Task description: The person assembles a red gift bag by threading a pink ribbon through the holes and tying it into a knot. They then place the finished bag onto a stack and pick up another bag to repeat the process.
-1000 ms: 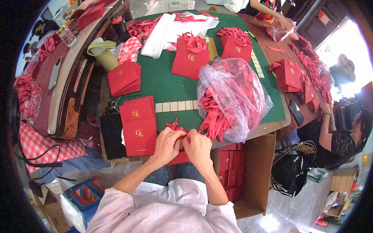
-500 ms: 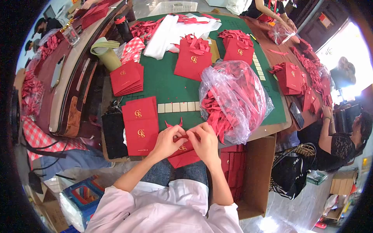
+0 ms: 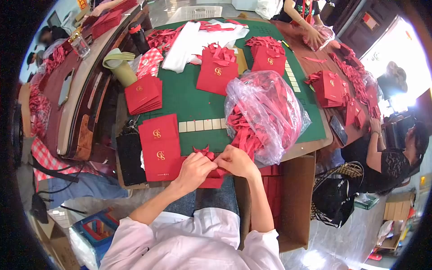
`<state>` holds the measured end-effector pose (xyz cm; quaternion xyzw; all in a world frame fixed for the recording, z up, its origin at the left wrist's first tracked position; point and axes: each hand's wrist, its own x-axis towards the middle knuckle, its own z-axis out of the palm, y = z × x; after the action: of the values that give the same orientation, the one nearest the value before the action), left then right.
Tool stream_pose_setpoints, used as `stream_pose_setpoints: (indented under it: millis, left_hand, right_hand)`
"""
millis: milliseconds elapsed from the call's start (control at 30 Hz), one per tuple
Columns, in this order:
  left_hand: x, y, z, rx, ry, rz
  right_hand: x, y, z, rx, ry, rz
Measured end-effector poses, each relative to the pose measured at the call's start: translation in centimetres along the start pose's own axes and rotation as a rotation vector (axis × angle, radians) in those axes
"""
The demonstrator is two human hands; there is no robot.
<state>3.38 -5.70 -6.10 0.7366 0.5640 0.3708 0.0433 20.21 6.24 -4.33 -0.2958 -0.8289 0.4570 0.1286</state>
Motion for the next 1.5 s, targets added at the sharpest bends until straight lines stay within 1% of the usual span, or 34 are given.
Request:
stream_pose_setpoints:
  millis: [67, 167, 200, 233, 267, 300, 333, 400, 433, 500, 567, 600, 633, 667, 700, 767, 833, 867, 900, 933, 967, 1033, 1067, 1100, 1167, 1233, 1300, 1333, 1367, 1433, 1467, 1500]
  left_hand:
    - [0.2, 0.1, -0.3, 0.035, -0.011, 0.06]
    - [0.3, -0.1, -0.2, 0.03, 0.015, 0.029]
    - [0.3, -0.1, -0.5, 0.03, 0.012, 0.032]
    - [0.4, 0.1, -0.9, -0.073, -0.053, -0.011]
    - [0.5, 0.2, -1.2, -0.176, -0.117, -0.054]
    - [0.5, 0.4, -1.1, -0.176, -0.118, -0.053]
    - [0.5, 0.5, -1.0, -0.177, -0.102, -0.122]
    - [0.8, 0.4, -1.0, -0.221, -0.075, -0.243]
    - [0.8, 0.3, -1.1, -0.223, -0.079, -0.24]
    - [0.9, 0.0, -1.5, -0.242, -0.09, -0.367]
    - [0.9, -1.0, -1.9, -0.249, -0.066, -0.37]
    - [0.9, -1.6, -1.9, -0.289, -0.048, -0.44]
    - [1.0, -2.1, -2.0, -0.331, -0.031, -0.509]
    - [1.3, -2.5, -2.0, -0.307, -0.028, -0.533]
    - [1.4, -3.0, -1.8, -0.309, -0.027, -0.535]
    - [1.7, -4.1, -1.1, -0.303, 0.025, -0.54]
    - [2.1, -4.6, -0.6, -0.282, 0.0, -0.564]
    - [2.2, -4.8, -0.2, -0.216, 0.002, -0.525]
    - [2.4, -4.9, 0.1, -0.151, 0.002, -0.486]
    - [2.4, -5.1, 0.2, -0.065, 0.01, -0.351]
    - [2.2, -5.0, 0.4, -0.066, 0.008, -0.351]
    - [2.0, -4.0, 0.1, 0.055, 0.144, -0.195]
    - [1.5, -3.2, -0.1, 0.056, 0.142, -0.194]
    - [0.7, -2.2, -0.1, -0.224, 0.122, -0.342]
    - [-1.5, -0.4, 0.8, -0.725, 0.064, -0.611]
    - [-2.8, 0.7, 2.0, -0.928, 0.032, -0.592]
    - [-3.6, 1.5, 1.9, -1.039, -0.172, -0.695]
    - [-4.1, 1.1, 2.9, -0.999, -0.179, -0.643]
    - [-4.9, 0.6, 3.5, -1.0, -0.174, -0.638]
    - [-4.6, 0.4, 2.5, -1.194, -0.252, -0.765]
    - [-4.4, 0.3, 1.9, -1.192, -0.246, -0.757]
    - [-4.0, 0.3, 0.9, -1.312, -0.212, -0.879]
  right_hand:
    - [0.4, 0.4, 0.0, 0.051, -0.032, 0.01]
    - [1.1, 1.1, 1.0, 0.115, -0.028, 0.012]
    - [1.1, 1.3, 1.8, 0.267, 0.052, 0.088]
    - [1.2, 1.6, 2.5, 0.418, 0.13, 0.164]
    - [1.5, 1.9, 2.8, 0.418, 0.131, 0.164]
    - [1.9, 1.9, 3.1, 0.379, 0.239, 0.119]
    - [2.2, 1.9, 3.2, 0.338, 0.346, 0.073]
    - [2.5, 1.4, 3.2, 0.295, 0.391, 0.042]
    - [2.4, 0.9, 3.1, 0.25, 0.432, 0.014]
    - [1.3, 0.0, 2.4, 0.214, 0.422, 0.041]
    - [-0.5, -0.5, 1.6, -0.255, 0.37, -0.107]
    - [-1.6, -0.9, 1.2, -0.374, 0.292, -0.076]
    - [-2.4, -1.3, 1.2, -0.372, 0.289, -0.075]
    - [-3.1, -1.5, 1.2, -0.445, 0.316, -0.108]
    - [-3.8, -1.7, 1.1, -0.52, 0.342, -0.142]
    - [-4.8, -1.9, 0.9, -0.526, 0.336, -0.122]
    - [-5.2, -2.6, 0.7, -0.387, 0.312, -0.076]
    - [-5.2, -3.1, 0.7, -0.385, 0.31, -0.075]
    - [-4.9, -4.2, 0.7, -0.211, 0.308, 0.071]
    - [-4.6, -4.8, 0.9, -0.037, 0.306, 0.215]
    - [-4.3, -4.4, 1.5, -0.037, 0.306, 0.217]
    - [-3.1, -2.7, 3.0, 0.146, 0.448, 0.043]
    - [-2.8, -2.4, 3.6, 0.241, 0.44, 0.09]
    - [-2.4, -2.4, 3.9, 0.242, 0.44, 0.09]
    - [-1.5, -2.6, 4.4, 0.372, 0.423, 0.179]
    - [-0.6, -2.5, 5.0, 0.371, 0.432, 0.169]
    - [0.2, -2.2, 5.5, 0.382, 0.471, 0.146]
    - [0.4, -2.5, 5.3, 0.373, 0.437, 0.161]
    - [0.4, -2.9, 5.1, 0.367, 0.437, 0.156]
    - [0.4, -3.6, 5.0, 0.309, 0.503, 0.107]
    - [0.1, -3.4, 5.2, 0.223, 0.554, 0.043]
    - [-0.5, -3.7, 5.0, 0.219, 0.555, 0.034]
